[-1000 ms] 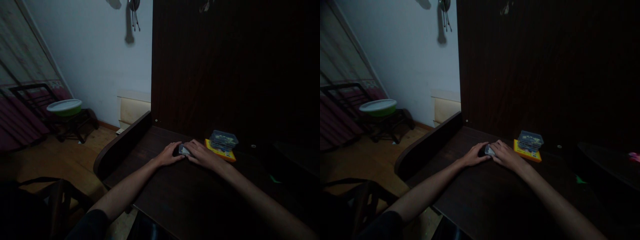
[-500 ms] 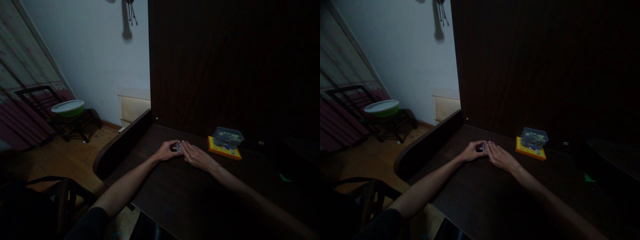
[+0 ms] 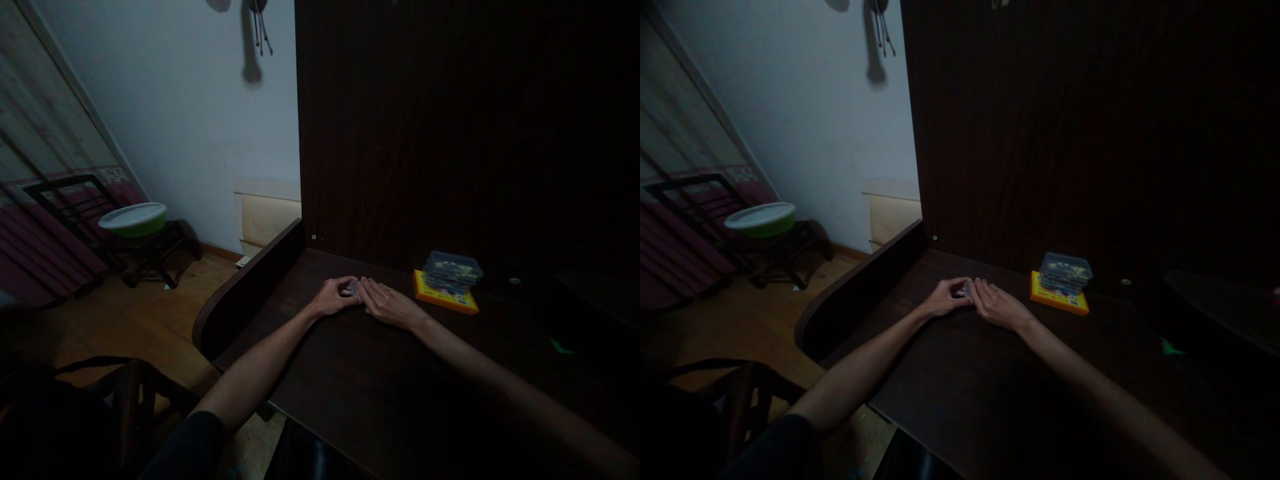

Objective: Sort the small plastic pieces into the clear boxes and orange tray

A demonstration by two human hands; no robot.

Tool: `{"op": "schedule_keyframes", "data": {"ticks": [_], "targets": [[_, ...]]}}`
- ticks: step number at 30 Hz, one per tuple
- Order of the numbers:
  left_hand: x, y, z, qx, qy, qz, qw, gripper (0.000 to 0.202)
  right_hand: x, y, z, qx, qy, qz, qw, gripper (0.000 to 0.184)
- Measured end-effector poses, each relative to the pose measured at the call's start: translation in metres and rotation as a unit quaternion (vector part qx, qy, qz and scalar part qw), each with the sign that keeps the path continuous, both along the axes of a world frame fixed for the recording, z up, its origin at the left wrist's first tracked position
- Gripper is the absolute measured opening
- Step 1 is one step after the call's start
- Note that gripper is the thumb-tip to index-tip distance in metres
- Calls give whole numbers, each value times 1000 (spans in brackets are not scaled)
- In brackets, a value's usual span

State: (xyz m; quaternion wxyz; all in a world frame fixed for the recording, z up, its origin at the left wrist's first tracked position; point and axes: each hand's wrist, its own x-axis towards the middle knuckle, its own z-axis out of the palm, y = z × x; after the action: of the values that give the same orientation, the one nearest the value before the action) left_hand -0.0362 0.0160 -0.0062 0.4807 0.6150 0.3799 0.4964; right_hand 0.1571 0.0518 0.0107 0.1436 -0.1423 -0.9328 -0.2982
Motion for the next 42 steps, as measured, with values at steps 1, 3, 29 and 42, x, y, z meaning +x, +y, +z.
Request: {"op": "schedule_keyframes", "data": {"ticks": [1, 3, 29, 42], "targets": [[-1, 0, 1, -2, 1, 2, 1000, 61, -1, 1, 2, -12, 3, 1, 1000, 41], [-2, 1, 2, -4, -1, 9, 1000, 62, -2, 3, 7, -44, 16, 2, 999, 42], [-59, 31, -6, 62, 26, 219, 973, 73, -85, 62, -39, -507, 604, -106, 605, 43], [-81, 17, 4, 223, 268, 272, 897, 61, -128, 42, -41, -486, 477, -42, 731, 35]]}}
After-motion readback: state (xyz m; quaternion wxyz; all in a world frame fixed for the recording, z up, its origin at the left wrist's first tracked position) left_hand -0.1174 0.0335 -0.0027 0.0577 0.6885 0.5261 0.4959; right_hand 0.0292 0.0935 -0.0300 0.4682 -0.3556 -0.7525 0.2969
